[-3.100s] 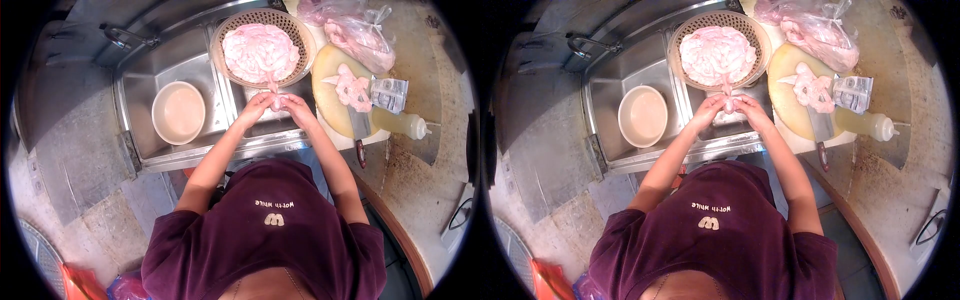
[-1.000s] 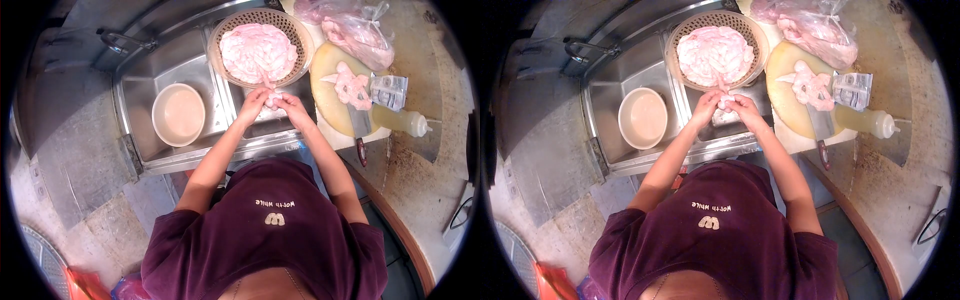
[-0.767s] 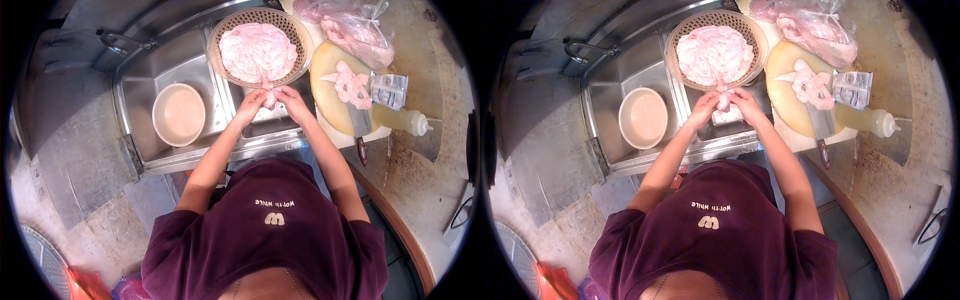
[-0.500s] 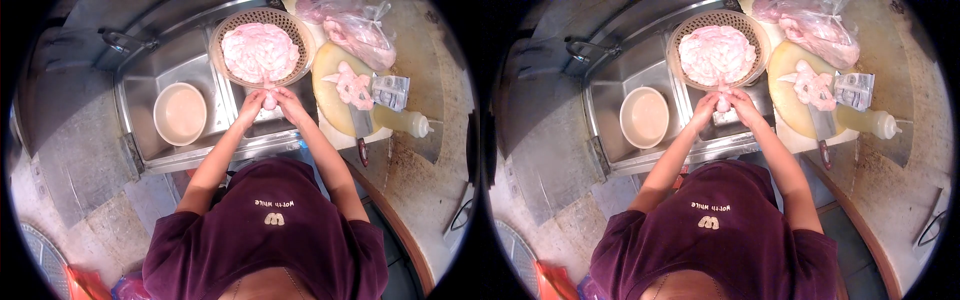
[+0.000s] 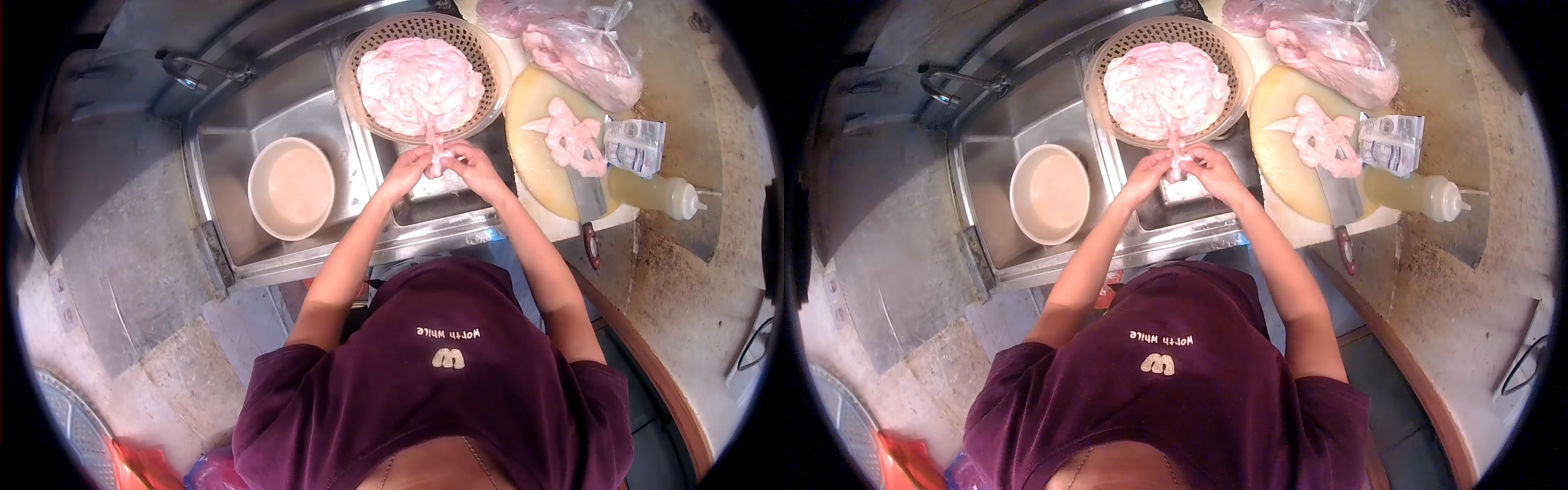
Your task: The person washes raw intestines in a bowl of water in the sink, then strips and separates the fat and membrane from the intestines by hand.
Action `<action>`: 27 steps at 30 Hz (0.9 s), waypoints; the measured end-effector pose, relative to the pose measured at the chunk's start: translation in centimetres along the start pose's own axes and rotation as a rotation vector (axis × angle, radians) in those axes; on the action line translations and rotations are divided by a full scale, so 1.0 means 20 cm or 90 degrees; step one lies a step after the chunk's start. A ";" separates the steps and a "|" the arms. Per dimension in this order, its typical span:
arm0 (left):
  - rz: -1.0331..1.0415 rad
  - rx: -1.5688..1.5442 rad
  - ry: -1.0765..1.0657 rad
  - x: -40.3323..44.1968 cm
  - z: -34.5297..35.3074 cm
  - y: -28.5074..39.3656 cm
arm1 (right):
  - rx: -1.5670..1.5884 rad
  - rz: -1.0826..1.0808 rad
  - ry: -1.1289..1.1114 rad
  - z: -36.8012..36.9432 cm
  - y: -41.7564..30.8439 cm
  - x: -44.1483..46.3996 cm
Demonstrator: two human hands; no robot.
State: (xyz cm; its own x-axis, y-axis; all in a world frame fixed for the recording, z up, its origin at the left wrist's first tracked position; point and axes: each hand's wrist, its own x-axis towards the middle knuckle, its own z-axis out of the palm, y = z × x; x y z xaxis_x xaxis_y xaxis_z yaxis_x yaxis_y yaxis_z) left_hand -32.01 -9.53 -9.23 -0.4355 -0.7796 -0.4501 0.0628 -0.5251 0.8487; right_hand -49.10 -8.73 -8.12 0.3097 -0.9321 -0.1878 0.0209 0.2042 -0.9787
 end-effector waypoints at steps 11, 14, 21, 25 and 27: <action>0.099 0.102 0.136 -0.03 0.01 -0.05 | 0.362 0.141 0.067 0.03 0.00 0.04; 0.028 -0.003 0.188 -0.04 0.01 0.00 | 0.354 0.159 0.034 0.03 0.00 0.04; -0.141 0.062 0.149 0.04 0.03 0.16 | 0.330 0.165 -0.052 0.07 0.00 -0.02; -0.129 0.070 0.163 0.05 0.05 0.16 | 0.337 0.185 -0.097 0.07 -0.06 -0.08; -0.087 0.073 0.099 0.05 0.03 0.13 | 0.292 0.185 -0.111 0.04 -0.05 -0.09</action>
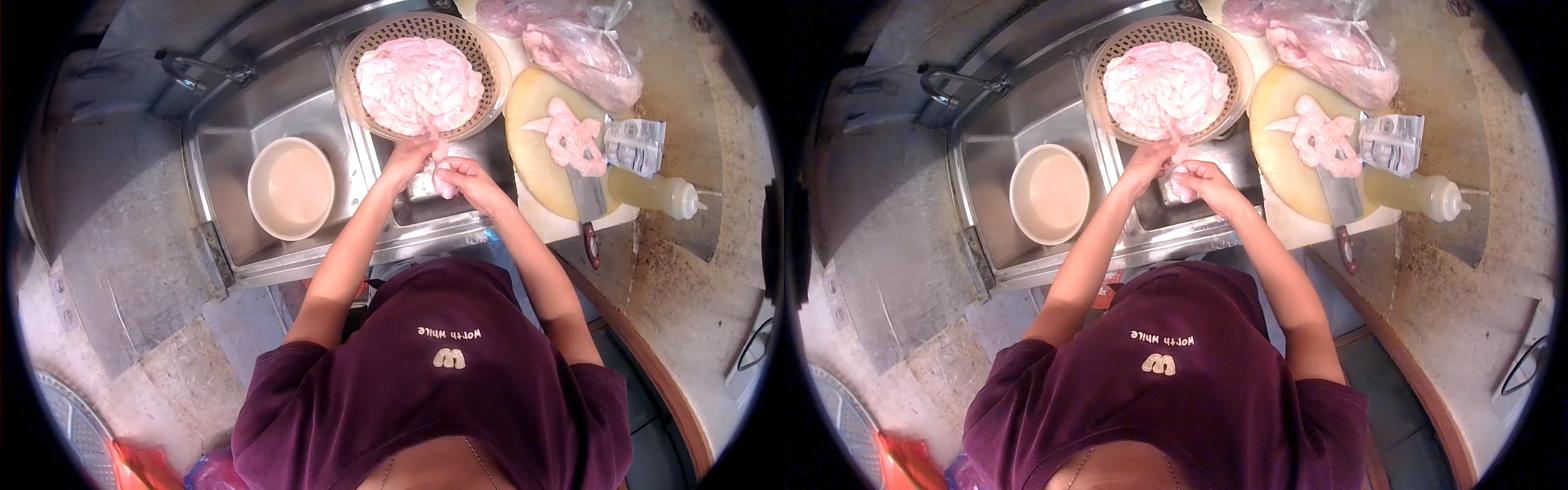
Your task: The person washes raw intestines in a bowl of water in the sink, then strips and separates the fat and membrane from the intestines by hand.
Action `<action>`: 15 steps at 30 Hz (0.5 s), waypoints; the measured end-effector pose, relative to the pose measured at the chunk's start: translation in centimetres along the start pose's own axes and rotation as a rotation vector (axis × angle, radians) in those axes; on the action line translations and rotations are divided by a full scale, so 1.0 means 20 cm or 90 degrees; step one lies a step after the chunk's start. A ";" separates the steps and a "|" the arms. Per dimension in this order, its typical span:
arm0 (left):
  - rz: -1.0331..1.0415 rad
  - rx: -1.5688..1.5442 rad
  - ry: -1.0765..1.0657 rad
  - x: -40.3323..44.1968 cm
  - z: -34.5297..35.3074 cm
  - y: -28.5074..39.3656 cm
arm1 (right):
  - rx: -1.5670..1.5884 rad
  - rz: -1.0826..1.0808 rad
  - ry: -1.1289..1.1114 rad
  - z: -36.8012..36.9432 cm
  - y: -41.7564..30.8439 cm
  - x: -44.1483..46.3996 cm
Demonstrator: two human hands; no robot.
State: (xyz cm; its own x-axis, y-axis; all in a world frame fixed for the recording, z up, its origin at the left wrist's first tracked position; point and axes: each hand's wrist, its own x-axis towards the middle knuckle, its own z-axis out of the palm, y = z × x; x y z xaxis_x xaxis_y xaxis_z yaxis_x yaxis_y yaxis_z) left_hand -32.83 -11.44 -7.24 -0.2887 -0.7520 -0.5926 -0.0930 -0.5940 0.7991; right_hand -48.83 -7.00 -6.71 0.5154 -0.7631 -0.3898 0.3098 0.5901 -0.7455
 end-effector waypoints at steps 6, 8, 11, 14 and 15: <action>0.004 -0.015 -0.080 -0.05 0.00 -0.05 | -0.165 -0.017 -0.004 -0.06 -0.07 -0.01; 0.025 0.008 -0.051 -0.05 0.02 -0.05 | -0.200 -0.015 -0.003 -0.08 -0.07 0.00; 0.124 0.133 0.009 -0.02 0.02 -0.08 | -0.202 -0.014 -0.033 -0.11 -0.09 0.02; 0.329 0.419 0.082 -0.04 0.00 -0.06 | -0.152 0.011 -0.029 -0.12 -0.11 0.03; 0.443 0.534 0.103 -0.06 0.00 0.00 | -0.137 0.009 -0.026 -0.11 -0.12 0.02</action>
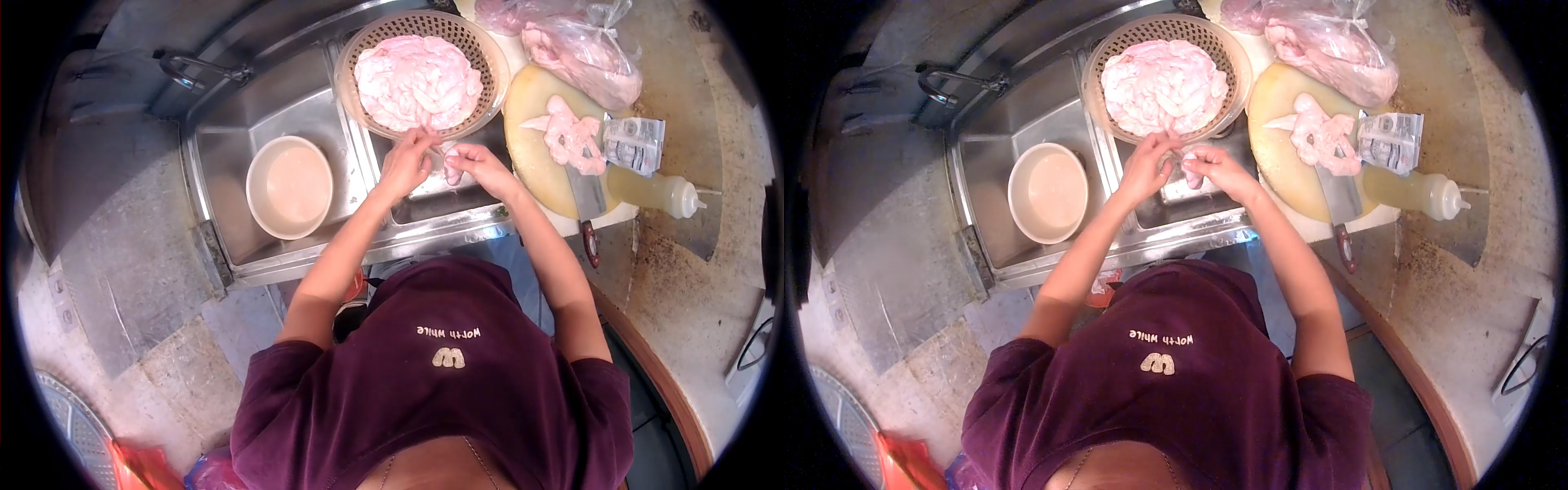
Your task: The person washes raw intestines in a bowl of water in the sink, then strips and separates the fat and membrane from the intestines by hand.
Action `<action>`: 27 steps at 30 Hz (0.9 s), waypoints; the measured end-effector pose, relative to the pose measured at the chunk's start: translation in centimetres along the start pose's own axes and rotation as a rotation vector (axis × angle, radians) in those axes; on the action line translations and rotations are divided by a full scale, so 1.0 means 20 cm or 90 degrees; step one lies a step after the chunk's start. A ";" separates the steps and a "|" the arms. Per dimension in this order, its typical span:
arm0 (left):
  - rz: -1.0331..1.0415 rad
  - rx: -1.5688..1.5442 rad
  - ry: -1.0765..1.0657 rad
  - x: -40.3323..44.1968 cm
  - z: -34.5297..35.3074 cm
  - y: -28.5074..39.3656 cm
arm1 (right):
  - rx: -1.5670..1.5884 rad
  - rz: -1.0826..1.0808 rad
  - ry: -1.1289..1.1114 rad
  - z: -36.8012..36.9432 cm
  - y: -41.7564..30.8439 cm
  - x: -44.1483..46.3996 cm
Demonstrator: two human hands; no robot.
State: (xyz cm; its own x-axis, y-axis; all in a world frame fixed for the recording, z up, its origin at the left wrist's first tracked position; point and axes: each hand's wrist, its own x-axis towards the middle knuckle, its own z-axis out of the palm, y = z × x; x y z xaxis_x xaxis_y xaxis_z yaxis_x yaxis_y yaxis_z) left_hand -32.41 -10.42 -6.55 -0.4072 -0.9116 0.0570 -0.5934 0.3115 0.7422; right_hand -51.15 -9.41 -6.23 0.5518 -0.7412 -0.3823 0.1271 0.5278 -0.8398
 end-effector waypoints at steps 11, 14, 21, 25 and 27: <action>0.350 0.237 -0.184 0.19 -0.12 0.02 | -0.007 -0.047 -0.087 -0.05 -0.19 -0.05; 0.400 0.241 -0.189 0.22 -0.14 0.03 | -0.027 -0.036 -0.073 -0.07 -0.21 -0.05; 0.363 0.237 -0.215 0.18 -0.08 0.02 | -0.071 -0.042 -0.083 -0.06 -0.31 -0.04; 0.314 0.179 -0.215 0.18 -0.10 0.04 | -0.100 -0.051 -0.092 -0.04 -0.45 -0.03; 0.283 0.159 -0.221 0.19 -0.11 0.04 | -0.110 -0.071 -0.094 -0.05 -0.51 -0.02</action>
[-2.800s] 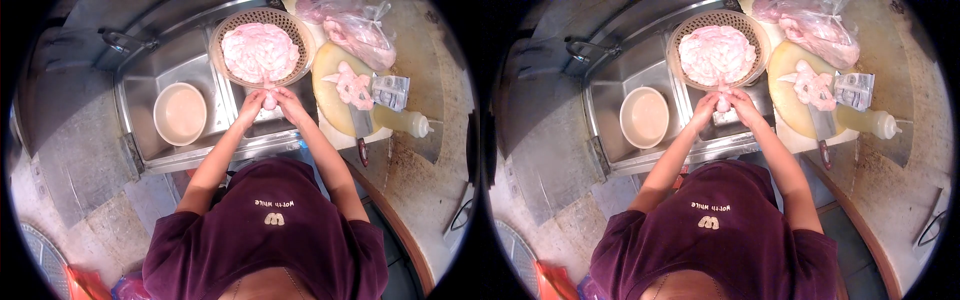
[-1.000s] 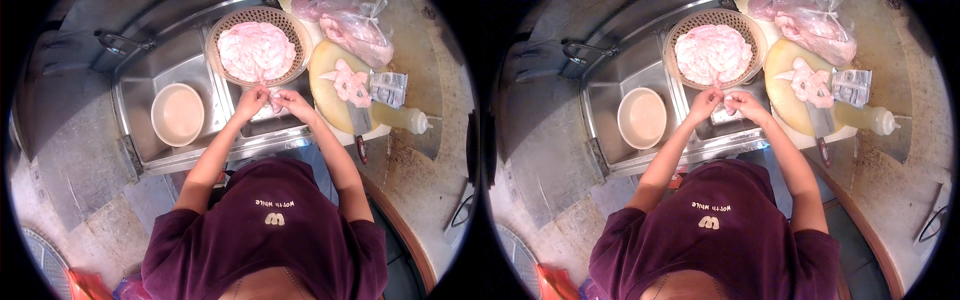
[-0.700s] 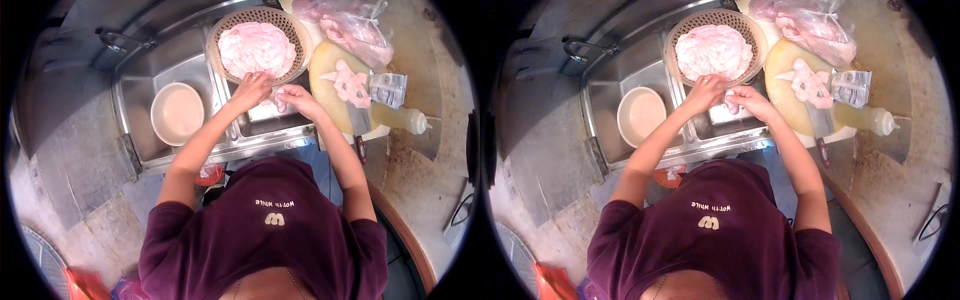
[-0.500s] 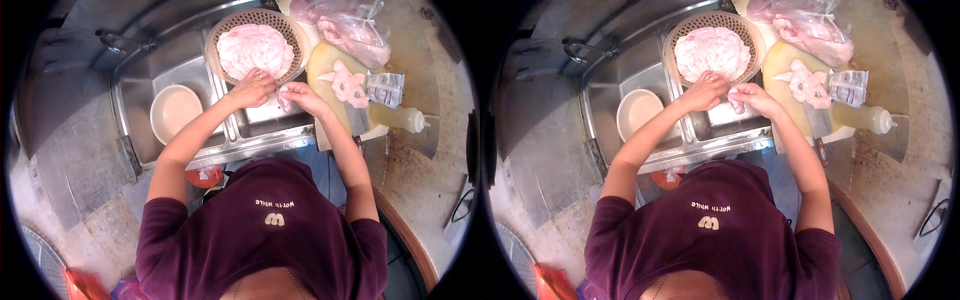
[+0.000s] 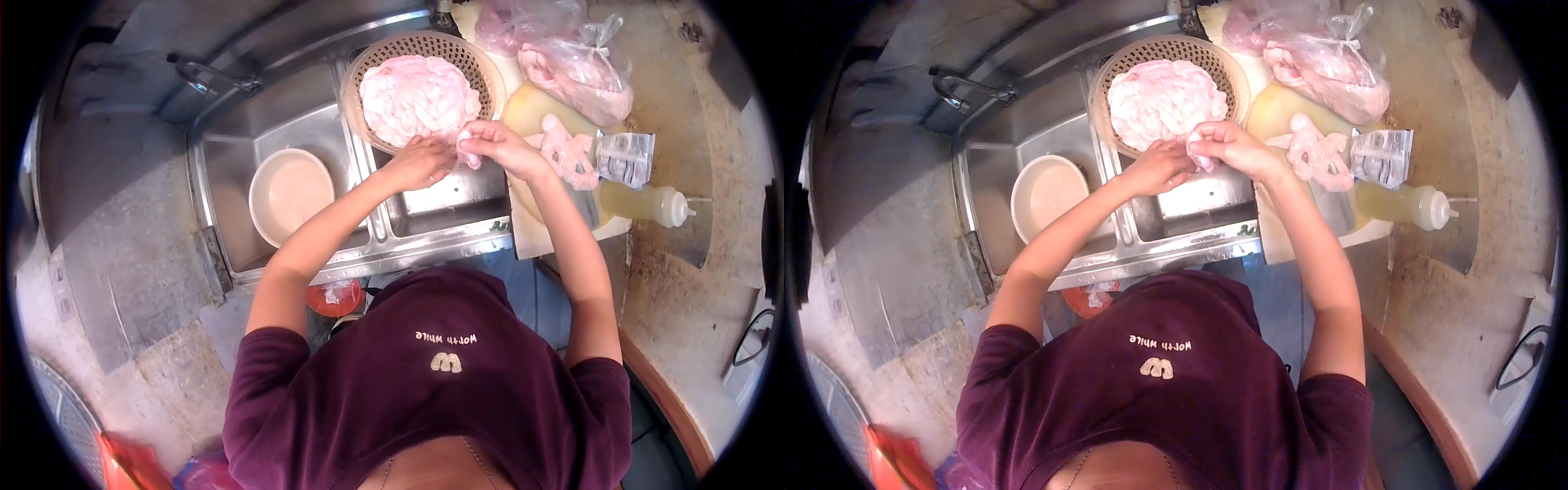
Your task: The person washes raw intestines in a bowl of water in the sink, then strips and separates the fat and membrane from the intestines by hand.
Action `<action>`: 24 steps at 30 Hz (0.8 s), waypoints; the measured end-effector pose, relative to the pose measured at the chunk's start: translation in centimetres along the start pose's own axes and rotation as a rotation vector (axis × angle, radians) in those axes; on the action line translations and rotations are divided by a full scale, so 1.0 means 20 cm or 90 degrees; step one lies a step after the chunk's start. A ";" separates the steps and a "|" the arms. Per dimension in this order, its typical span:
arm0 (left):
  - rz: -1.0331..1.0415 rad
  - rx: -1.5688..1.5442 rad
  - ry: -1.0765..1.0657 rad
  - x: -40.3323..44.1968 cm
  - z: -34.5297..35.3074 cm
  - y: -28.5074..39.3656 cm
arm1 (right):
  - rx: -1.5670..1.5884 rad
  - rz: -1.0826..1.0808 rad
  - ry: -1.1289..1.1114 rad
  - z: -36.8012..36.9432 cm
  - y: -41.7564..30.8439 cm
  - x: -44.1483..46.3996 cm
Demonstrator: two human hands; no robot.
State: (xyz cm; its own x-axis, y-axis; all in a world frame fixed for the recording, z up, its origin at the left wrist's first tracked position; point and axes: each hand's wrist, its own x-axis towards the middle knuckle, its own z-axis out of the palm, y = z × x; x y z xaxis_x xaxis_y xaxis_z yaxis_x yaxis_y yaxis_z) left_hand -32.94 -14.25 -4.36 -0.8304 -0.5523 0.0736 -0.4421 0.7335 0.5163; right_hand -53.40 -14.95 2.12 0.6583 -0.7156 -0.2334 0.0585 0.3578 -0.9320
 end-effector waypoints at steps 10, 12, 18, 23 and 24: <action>-0.168 -0.110 0.183 0.06 0.07 -0.17 | -0.006 -0.122 0.048 -0.01 -0.45 0.00; -0.214 -0.073 0.204 0.07 0.06 -0.19 | -0.044 -0.177 0.073 0.00 -0.53 -0.01; -0.279 0.189 0.221 0.09 0.02 -0.29 | -0.071 -0.268 0.128 -0.01 -0.68 -0.01; -0.369 0.221 0.064 0.14 0.01 -0.40 | -0.093 -0.243 0.215 -0.07 -0.60 0.06; -0.408 0.184 0.037 0.16 -0.04 -0.39 | -0.087 -0.236 0.222 -0.09 -0.56 0.08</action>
State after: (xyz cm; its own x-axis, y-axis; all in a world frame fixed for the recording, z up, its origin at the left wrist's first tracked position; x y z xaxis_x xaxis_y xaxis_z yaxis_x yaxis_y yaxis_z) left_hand -31.92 -22.03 -7.43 -0.3599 -0.9253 -0.1195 -0.9173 0.3275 0.2266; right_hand -54.44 -21.21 11.74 0.3216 -0.9449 0.0619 0.1261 -0.0220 -0.9918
